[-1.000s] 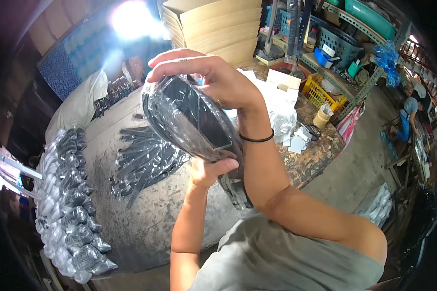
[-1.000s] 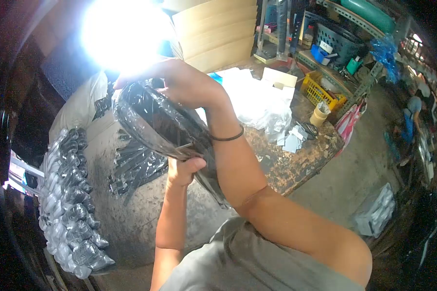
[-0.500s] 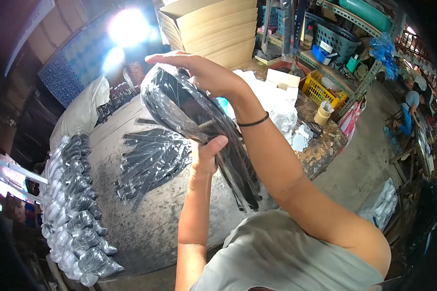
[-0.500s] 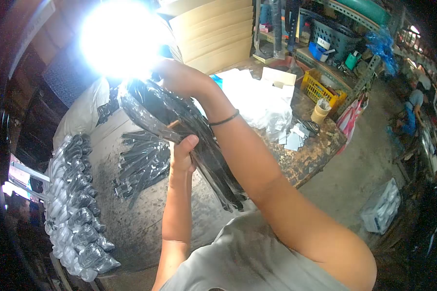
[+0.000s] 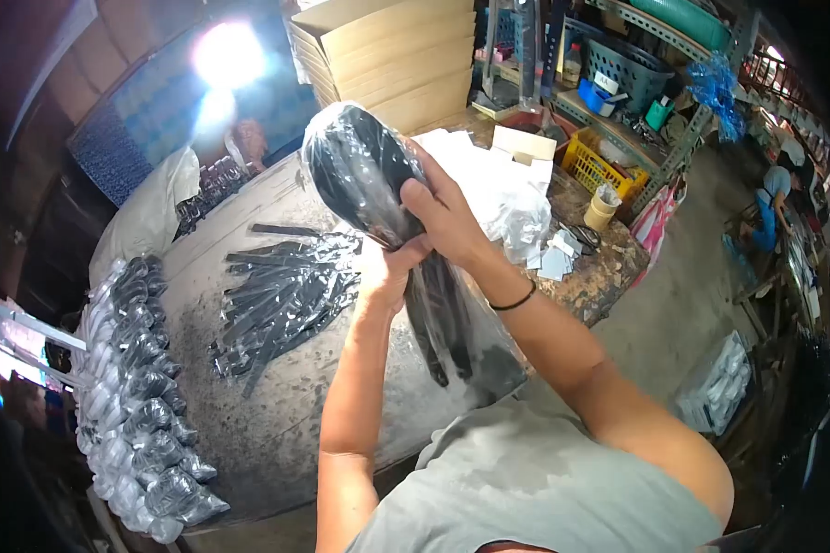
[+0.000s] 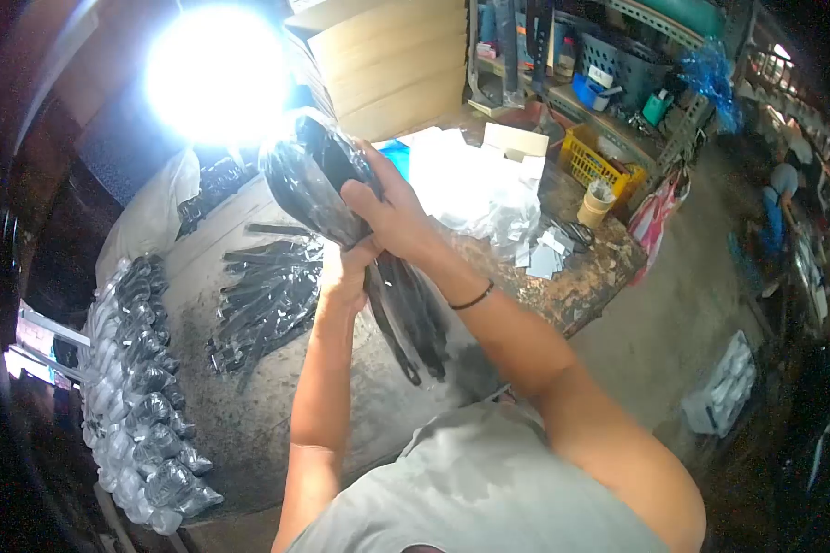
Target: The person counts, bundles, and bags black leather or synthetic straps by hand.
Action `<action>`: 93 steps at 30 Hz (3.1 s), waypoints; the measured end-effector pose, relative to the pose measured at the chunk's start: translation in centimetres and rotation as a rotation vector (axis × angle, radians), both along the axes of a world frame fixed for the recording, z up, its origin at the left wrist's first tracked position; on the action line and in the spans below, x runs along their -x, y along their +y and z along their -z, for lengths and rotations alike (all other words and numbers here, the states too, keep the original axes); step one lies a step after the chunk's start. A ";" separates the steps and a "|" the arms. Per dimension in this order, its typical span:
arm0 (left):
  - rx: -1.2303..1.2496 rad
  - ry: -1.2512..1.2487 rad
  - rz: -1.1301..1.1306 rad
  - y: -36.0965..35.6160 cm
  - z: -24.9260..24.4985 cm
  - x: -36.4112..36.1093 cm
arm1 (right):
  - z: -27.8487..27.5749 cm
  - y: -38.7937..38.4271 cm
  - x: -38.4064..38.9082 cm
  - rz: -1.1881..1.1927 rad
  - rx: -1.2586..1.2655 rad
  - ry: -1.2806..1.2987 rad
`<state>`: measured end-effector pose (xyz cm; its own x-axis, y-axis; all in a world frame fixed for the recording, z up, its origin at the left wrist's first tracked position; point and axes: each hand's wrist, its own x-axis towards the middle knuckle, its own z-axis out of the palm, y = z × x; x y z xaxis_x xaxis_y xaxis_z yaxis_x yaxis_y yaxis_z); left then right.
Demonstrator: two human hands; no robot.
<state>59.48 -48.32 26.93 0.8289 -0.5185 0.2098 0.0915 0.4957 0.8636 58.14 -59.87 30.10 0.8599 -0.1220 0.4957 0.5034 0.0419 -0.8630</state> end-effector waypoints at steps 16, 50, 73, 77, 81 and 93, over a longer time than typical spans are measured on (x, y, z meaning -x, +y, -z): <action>0.045 -0.024 -0.129 3.1 2.6 0.3 | 1.7 3.7 -0.6 0.091 -0.399 -0.155; 0.044 -0.336 -0.274 5.9 -2.3 2.2 | 8.8 3.2 7.3 -0.663 -1.284 0.715; 0.097 -0.087 0.120 10.2 -1.5 9.6 | 7.9 6.9 3.5 -1.583 -1.266 0.026; 0.016 -0.059 0.057 10.7 -1.5 10.0 | 8.2 6.7 4.5 -1.398 -1.430 0.295; -0.025 0.035 0.136 11.6 0.2 8.8 | 8.6 6.5 4.5 -1.467 -1.327 0.207; -0.252 0.186 0.120 9.7 -0.4 8.6 | 10.2 5.1 5.7 -0.956 -1.170 0.342</action>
<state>50.90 -38.65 27.34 0.7709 -0.6311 -0.0864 0.3035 0.2447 0.9209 52.47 -54.75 19.86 0.8893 0.3543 0.2890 -0.3112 0.9321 -0.1851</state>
